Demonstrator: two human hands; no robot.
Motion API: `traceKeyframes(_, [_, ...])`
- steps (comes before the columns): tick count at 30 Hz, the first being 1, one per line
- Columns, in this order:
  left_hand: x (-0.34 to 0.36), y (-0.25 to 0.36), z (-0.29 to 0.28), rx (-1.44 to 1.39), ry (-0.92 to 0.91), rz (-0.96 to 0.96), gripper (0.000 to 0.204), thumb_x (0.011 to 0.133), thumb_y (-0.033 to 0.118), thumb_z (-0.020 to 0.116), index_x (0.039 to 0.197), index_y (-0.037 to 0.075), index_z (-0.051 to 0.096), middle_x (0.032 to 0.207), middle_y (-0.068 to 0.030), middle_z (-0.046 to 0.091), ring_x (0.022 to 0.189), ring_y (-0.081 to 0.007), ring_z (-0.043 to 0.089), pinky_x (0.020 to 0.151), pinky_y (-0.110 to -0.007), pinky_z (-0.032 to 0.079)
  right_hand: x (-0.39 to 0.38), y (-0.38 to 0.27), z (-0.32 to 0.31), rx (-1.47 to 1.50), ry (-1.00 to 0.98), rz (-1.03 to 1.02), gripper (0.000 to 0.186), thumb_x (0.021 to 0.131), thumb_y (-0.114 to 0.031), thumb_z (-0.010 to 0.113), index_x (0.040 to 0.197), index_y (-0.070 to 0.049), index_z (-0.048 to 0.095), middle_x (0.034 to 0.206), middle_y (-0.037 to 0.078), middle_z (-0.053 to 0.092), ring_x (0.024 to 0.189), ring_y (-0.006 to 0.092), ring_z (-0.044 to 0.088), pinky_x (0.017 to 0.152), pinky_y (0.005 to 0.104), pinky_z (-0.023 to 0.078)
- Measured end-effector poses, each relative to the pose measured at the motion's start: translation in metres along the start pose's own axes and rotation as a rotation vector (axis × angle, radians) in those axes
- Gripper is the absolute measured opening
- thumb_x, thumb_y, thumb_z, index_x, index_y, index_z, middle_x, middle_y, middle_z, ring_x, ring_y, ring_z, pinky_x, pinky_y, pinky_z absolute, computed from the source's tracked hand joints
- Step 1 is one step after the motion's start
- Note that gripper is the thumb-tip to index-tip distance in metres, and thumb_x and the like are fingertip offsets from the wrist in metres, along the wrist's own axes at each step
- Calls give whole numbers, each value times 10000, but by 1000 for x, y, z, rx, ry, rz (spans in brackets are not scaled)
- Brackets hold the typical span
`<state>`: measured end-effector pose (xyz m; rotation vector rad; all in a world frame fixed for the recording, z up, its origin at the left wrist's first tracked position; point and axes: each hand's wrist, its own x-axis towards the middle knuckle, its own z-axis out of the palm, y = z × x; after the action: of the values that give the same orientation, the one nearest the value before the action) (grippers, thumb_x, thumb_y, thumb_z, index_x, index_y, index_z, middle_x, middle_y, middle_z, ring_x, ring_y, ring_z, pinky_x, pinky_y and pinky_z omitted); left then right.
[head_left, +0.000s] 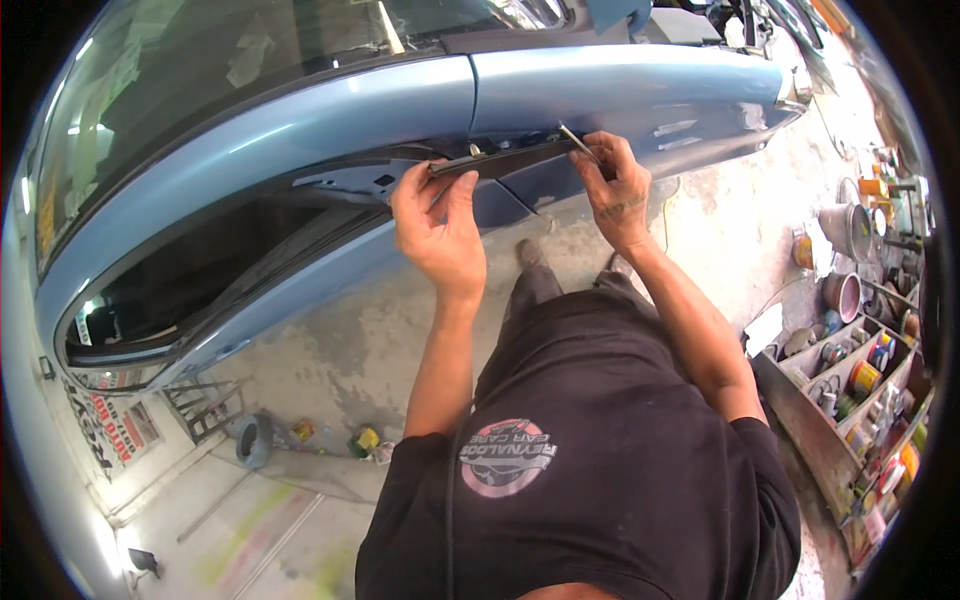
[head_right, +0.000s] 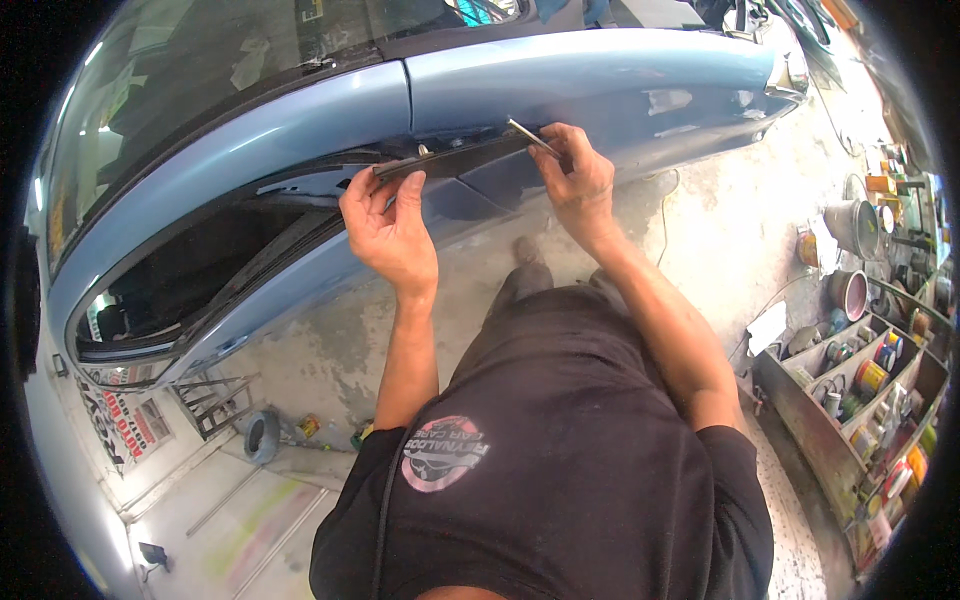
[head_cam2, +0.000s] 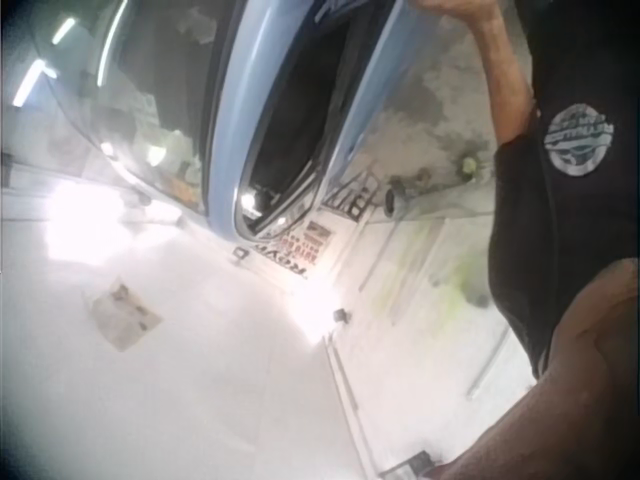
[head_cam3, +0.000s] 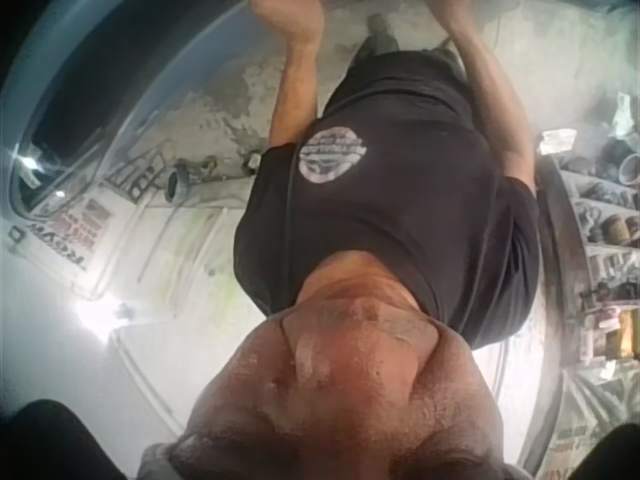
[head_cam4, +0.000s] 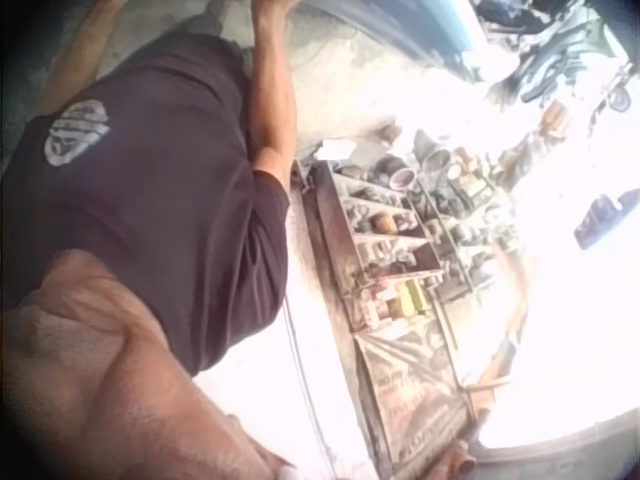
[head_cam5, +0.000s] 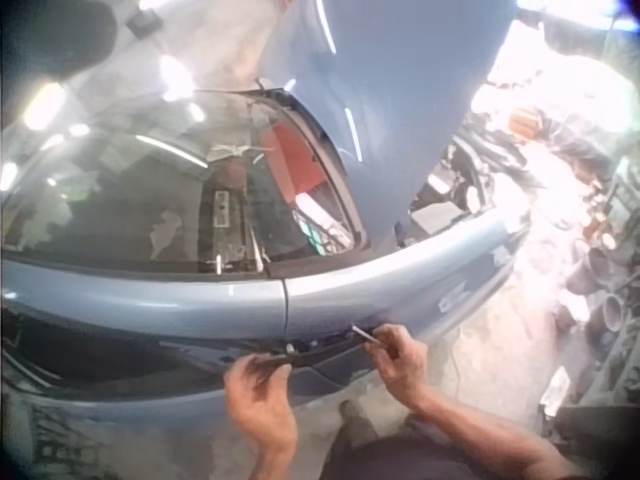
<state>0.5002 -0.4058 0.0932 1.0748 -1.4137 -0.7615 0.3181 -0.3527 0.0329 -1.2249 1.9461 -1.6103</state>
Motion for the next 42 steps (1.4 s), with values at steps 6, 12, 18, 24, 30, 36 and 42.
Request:
traceKeyframes(6, [6,-2,-3,218,-20,152,390,868,-2,799,1196,-68,599,1031,-143,693,892,-201,711,738,-311,614,-1,-3,4,18,-17,-28,290,892,-36,760,1142,-23,613,706,49,626,626,82,551,570,244,434])
traceKeyframes(12, [8,-6,-7,195,-29,112,420,861,2,808,1209,-69,583,990,-147,695,885,-191,705,748,-302,602,0,3,12,10,3,-125,295,899,-35,755,1149,-16,600,720,56,630,609,92,549,568,245,441])
traceKeyframes(18, [6,-10,-8,139,-37,88,453,865,-36,786,1238,-52,529,1008,-156,697,895,-197,699,788,-308,589,-3,1,13,34,-7,-50,352,878,-64,783,1167,-28,584,803,108,709,637,154,659,588,280,512])
traceKeyframes(24, [6,-15,-13,95,-76,125,469,842,-65,790,1226,-32,521,1046,-159,691,918,-203,702,825,-325,588,-4,1,16,49,12,-16,363,880,-52,784,1158,-27,552,777,99,697,628,121,626,586,269,497])
traceKeyframes(30, [0,-23,-20,-36,-112,127,488,826,-94,789,1209,-18,498,1143,-174,641,969,-218,693,863,-340,598,-10,13,15,43,-3,95,361,880,-41,785,1133,-30,528,784,82,693,648,82,582,595,244,476])
traceKeyframes(36, [6,-22,-23,-24,-149,94,498,820,-99,792,1203,-19,485,1153,-173,629,978,-218,691,874,-339,597,-13,15,19,239,33,170,350,903,8,747,1148,-31,500,850,76,725,725,73,613,647,228,484])
traceKeyframes(42, [7,-24,-22,-10,-143,86,509,820,-102,791,1219,-34,483,1150,-180,641,975,-219,692,869,-337,595,-10,7,22,273,68,164,321,907,35,723,1124,-17,492,863,100,730,753,71,624,659,228,493])
